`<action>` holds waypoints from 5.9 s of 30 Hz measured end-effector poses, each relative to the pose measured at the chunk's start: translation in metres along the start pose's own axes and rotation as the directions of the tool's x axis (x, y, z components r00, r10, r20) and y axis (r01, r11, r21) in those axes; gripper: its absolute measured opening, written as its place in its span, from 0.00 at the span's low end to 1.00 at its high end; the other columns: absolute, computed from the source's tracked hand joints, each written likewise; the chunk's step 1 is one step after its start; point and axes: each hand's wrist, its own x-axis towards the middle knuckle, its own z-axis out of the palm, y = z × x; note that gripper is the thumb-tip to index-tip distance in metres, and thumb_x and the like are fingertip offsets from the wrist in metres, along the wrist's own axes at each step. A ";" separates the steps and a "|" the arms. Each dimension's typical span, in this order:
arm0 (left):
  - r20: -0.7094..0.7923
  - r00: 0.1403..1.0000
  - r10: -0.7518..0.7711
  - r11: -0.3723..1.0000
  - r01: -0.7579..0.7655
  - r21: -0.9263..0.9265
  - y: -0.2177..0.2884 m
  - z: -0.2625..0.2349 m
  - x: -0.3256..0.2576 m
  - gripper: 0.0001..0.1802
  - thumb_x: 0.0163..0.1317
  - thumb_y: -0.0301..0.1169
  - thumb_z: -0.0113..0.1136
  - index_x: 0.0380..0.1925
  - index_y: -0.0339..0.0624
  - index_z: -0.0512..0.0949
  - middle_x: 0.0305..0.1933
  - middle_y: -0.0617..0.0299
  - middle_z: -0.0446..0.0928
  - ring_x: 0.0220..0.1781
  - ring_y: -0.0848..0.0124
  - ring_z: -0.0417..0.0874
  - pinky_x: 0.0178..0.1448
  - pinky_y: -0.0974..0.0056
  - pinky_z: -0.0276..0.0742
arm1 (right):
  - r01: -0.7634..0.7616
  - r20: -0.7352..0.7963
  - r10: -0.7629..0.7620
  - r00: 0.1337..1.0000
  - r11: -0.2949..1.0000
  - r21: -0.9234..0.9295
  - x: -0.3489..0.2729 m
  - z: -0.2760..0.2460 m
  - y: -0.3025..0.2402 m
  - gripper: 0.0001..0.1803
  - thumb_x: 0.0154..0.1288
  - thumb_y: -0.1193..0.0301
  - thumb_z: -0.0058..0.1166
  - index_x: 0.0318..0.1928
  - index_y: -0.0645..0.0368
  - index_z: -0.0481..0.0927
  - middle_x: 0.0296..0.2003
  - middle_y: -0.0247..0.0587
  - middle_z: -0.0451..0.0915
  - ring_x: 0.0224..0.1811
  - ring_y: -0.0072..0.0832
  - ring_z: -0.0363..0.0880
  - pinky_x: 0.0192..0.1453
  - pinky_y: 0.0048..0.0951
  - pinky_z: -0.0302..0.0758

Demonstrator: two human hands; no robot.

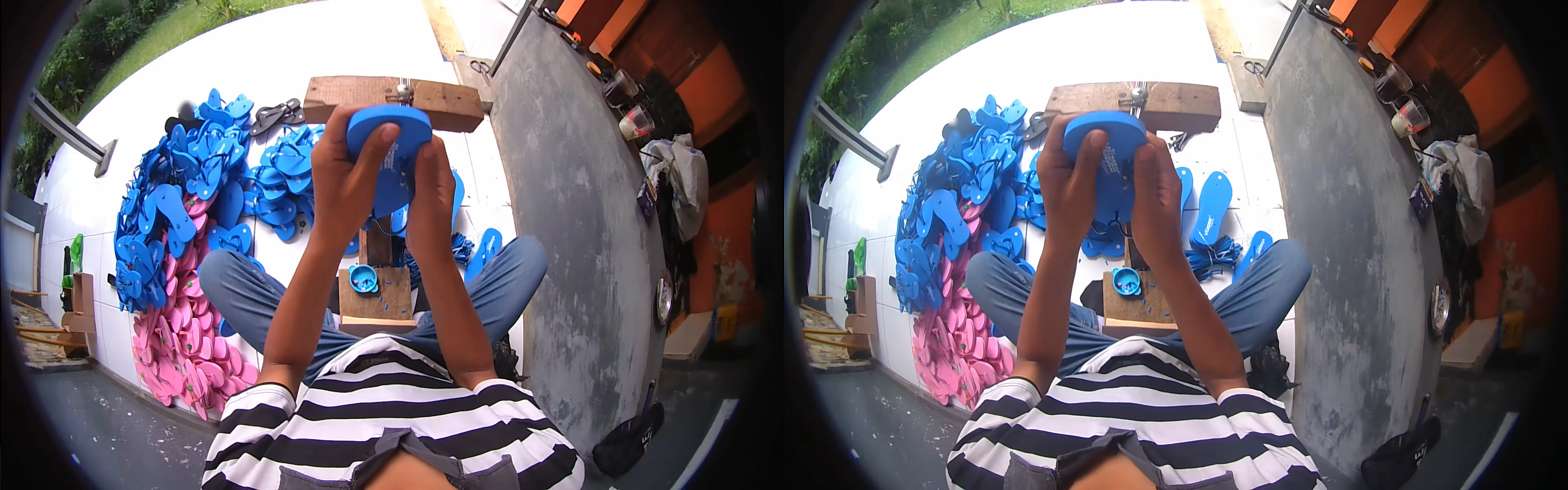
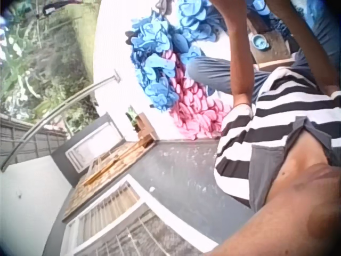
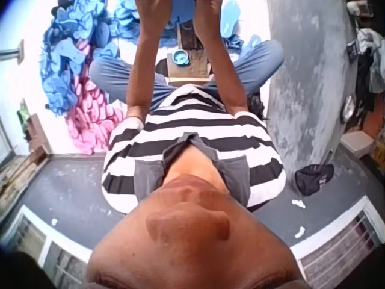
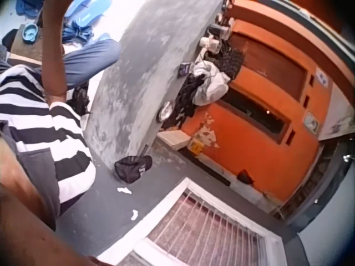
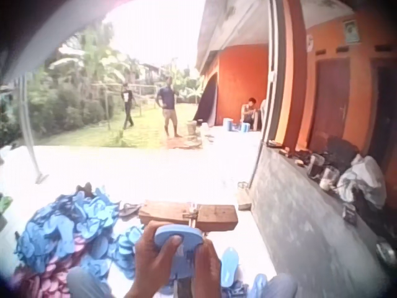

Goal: The person assembles flip-flops by using a vertical metal hook tool to pull straps through the pre-drilled holes in the blue soles, handling one sole and one set of straps at a time.

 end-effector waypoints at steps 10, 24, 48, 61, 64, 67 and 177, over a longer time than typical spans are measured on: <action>0.087 0.992 0.096 0.989 -0.086 -0.119 0.019 -0.018 -0.093 0.23 0.51 0.40 0.77 0.40 0.39 0.78 0.32 0.57 0.81 0.33 0.63 0.82 0.40 0.61 0.77 | 0.307 0.120 -0.291 0.949 0.941 -0.143 -0.123 -0.027 -0.002 0.12 0.74 0.68 0.48 0.51 0.62 0.76 0.39 0.48 0.80 0.42 0.40 0.80 0.56 0.46 0.73; 0.269 0.859 0.435 0.897 -0.439 -0.050 0.000 -0.048 -0.083 0.22 0.53 0.50 0.72 0.39 0.52 0.77 0.37 0.60 0.81 0.37 0.64 0.80 0.40 0.60 0.72 | 0.288 0.217 -0.220 0.951 0.886 -0.362 -0.093 -0.027 0.000 0.24 0.56 0.83 0.64 0.54 0.65 0.74 0.51 0.51 0.78 0.57 0.45 0.79 0.68 0.53 0.70; 0.439 0.898 0.018 0.999 -0.035 0.032 0.006 -0.059 -0.103 0.25 0.43 0.22 0.75 0.39 0.42 0.70 0.38 0.51 0.80 0.39 0.59 0.82 0.46 0.58 0.78 | 0.347 0.365 -0.173 0.915 0.801 -0.488 -0.104 -0.047 -0.008 0.25 0.59 0.84 0.60 0.58 0.63 0.75 0.50 0.49 0.79 0.52 0.45 0.81 0.58 0.39 0.79; -0.051 0.772 -0.634 0.737 0.622 0.263 -0.070 -0.107 -0.149 0.16 0.61 0.33 0.67 0.44 0.37 0.74 0.36 0.60 0.79 0.38 0.74 0.81 0.42 0.69 0.77 | -0.613 -0.578 0.363 0.731 -0.023 -0.790 -0.047 -0.231 0.167 0.44 0.55 0.59 0.70 0.69 0.59 0.63 0.67 0.58 0.64 0.64 0.50 0.71 0.63 0.45 0.73; -0.141 0.587 -0.798 0.602 0.761 -0.241 -0.069 -0.123 -0.164 0.24 0.61 0.32 0.67 0.54 0.39 0.69 0.45 0.57 0.78 0.44 0.68 0.83 0.46 0.62 0.83 | -0.798 -0.850 0.304 0.430 -0.313 -0.515 -0.063 -0.283 0.217 0.65 0.47 0.62 0.75 0.75 0.46 0.38 0.71 0.66 0.50 0.68 0.67 0.60 0.63 0.63 0.67; 0.043 0.449 -0.893 0.388 0.813 -0.435 -0.062 -0.119 -0.180 0.34 0.59 0.27 0.65 0.64 0.37 0.61 0.59 0.50 0.71 0.55 0.61 0.81 0.55 0.54 0.86 | -0.818 -0.956 0.238 0.174 -0.505 -0.274 -0.092 -0.314 0.270 0.68 0.47 0.60 0.74 0.75 0.38 0.31 0.68 0.65 0.53 0.69 0.67 0.57 0.63 0.68 0.64; -0.086 0.595 -0.799 0.595 0.803 0.032 -0.185 -0.072 -0.205 0.19 0.73 0.39 0.53 0.58 0.41 0.73 0.55 0.58 0.78 0.45 0.74 0.80 0.49 0.71 0.74 | -0.544 -0.524 0.162 0.836 0.116 -0.831 -0.056 -0.149 0.326 0.46 0.57 0.53 0.65 0.68 0.64 0.59 0.52 0.49 0.74 0.55 0.43 0.73 0.59 0.39 0.70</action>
